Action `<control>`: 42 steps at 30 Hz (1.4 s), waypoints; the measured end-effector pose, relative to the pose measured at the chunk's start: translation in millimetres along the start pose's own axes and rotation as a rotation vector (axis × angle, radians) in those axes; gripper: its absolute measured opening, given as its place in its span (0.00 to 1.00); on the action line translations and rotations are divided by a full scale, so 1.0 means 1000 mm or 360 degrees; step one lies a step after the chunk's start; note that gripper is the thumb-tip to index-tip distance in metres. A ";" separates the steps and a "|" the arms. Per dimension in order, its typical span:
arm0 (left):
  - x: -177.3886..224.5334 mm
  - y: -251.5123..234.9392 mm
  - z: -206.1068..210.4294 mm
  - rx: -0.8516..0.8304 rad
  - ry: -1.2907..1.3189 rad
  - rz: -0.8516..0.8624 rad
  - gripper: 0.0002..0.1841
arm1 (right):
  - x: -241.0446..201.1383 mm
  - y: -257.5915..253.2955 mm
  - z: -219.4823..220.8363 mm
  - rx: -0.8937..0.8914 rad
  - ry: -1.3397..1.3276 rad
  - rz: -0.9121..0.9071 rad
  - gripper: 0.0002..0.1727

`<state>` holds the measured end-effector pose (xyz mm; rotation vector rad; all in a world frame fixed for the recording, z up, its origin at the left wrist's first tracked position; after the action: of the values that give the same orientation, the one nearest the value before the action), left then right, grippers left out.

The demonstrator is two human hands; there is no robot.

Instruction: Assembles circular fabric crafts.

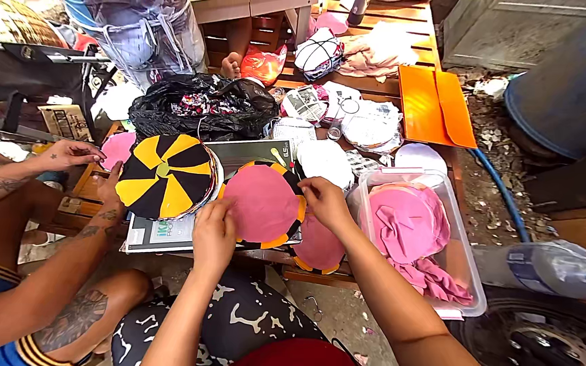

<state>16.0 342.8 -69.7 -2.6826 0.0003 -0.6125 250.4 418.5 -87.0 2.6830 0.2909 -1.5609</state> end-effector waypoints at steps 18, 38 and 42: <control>0.053 -0.033 0.104 -0.0907 -0.0536 0.0247 0.31 | -0.018 -0.040 0.035 -0.0194 0.0271 0.0424 0.09; 0.053 -0.035 0.107 -0.0992 -0.0578 0.0229 0.32 | -0.006 -0.028 0.015 0.0164 -0.0015 0.0195 0.17; 0.053 -0.035 0.107 -0.0985 -0.0577 0.0231 0.33 | -0.001 -0.033 0.015 0.0122 0.0012 0.0190 0.11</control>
<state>105.6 410.6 -123.8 -3.3101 0.3332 -0.0687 231.2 449.3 -91.2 2.7066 0.0710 -1.5595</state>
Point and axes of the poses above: each hand's wrist, its own y-axis away from the middle knuckle, its own z-axis out of the palm, x = y × z, the point moved 9 cm from there along -y, towards the middle knuckle, and after that the axes turned 15 degrees about -y, right-handed, at the moved point
